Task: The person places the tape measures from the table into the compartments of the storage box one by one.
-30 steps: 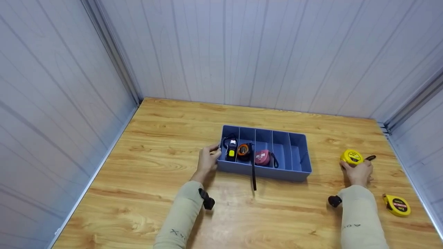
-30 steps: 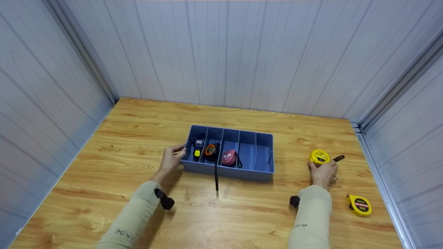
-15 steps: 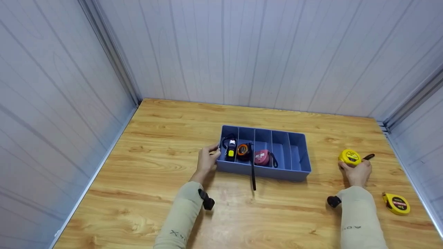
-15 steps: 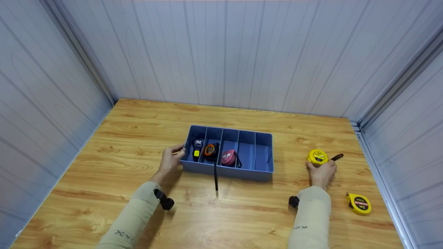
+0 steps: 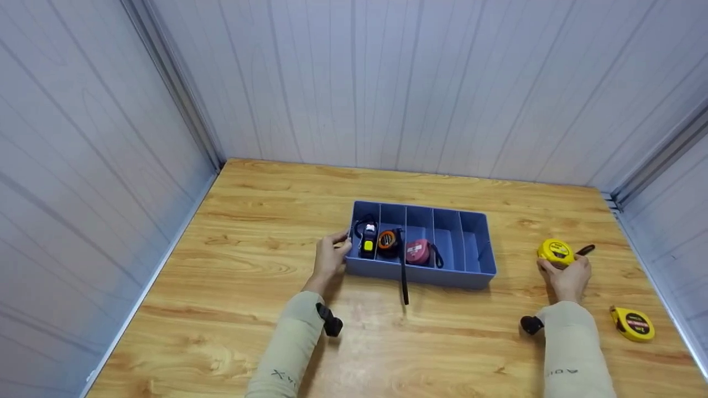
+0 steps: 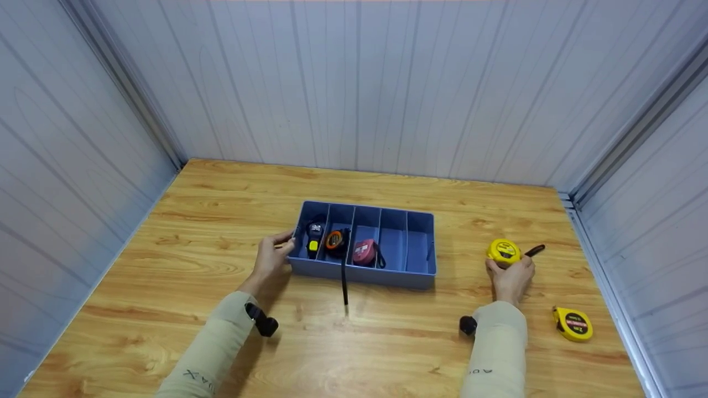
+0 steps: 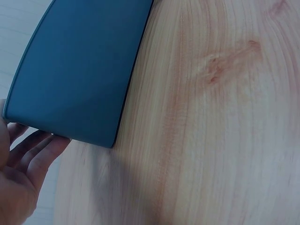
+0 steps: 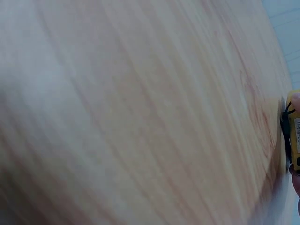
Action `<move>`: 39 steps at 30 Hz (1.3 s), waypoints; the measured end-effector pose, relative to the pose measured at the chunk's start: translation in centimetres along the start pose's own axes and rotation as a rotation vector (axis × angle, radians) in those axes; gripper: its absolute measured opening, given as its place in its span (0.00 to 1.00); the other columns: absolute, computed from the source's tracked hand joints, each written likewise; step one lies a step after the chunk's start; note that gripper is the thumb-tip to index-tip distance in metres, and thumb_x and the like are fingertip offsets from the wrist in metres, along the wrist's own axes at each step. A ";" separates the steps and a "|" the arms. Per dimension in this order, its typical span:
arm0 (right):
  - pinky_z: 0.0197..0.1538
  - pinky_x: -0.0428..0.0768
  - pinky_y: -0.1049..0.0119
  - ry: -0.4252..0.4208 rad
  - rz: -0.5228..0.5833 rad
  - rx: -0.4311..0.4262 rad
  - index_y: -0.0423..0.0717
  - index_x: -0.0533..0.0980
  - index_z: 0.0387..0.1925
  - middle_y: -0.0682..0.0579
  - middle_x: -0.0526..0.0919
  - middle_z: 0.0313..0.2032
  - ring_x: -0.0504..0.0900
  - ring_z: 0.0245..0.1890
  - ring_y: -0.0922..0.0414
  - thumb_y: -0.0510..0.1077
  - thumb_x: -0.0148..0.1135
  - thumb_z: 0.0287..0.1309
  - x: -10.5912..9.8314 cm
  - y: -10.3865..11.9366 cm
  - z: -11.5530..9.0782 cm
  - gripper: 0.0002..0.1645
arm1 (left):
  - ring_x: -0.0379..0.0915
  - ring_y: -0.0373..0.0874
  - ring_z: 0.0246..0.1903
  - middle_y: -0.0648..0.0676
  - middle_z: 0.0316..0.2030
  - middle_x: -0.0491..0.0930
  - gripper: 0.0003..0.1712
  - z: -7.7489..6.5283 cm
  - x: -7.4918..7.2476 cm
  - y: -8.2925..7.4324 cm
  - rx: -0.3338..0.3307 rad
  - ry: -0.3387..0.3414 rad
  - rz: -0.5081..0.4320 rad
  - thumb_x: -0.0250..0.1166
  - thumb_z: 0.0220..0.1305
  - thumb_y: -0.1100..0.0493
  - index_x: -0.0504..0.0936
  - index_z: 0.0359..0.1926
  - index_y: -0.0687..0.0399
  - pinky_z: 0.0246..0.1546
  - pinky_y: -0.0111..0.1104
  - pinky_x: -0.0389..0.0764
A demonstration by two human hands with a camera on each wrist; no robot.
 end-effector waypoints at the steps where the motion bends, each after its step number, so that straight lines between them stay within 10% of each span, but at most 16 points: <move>1: 0.59 0.57 0.48 0.005 -0.002 -0.001 0.30 0.50 0.60 0.31 0.56 0.56 0.56 0.57 0.38 0.54 0.62 0.47 0.0 0.0 0.0 0.49 | 0.75 0.46 0.32 0.61 0.42 0.77 0.19 0.0 0.0 0.0 -0.008 0.002 -0.010 0.56 0.57 0.67 0.75 0.51 0.61 0.23 0.28 0.75; 31: 0.60 0.51 0.45 0.090 0.000 0.001 0.34 0.40 0.65 0.32 0.48 0.62 0.48 0.61 0.38 0.60 0.62 0.44 -0.2 0.6 0.0 0.60 | 0.73 0.41 0.28 0.63 0.41 0.77 0.19 0.0 -0.2 -0.1 -0.013 0.004 -0.007 0.56 0.56 0.67 0.76 0.50 0.62 0.21 0.25 0.73; 39: 0.60 0.51 0.46 0.107 -0.024 -0.071 0.34 0.39 0.65 0.31 0.49 0.62 0.50 0.61 0.37 0.54 0.62 0.47 -0.2 0.8 0.2 0.57 | 0.71 0.44 0.23 0.62 0.44 0.75 0.21 -0.3 -0.2 0.1 -0.071 0.055 -0.061 0.54 0.59 0.66 0.74 0.54 0.56 0.09 0.26 0.56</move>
Point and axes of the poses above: each hand's wrist, its own z-axis towards the middle knuckle, its own x-axis out of the palm, y = z × x, the point moved 2 cm from there along z, towards the middle knuckle
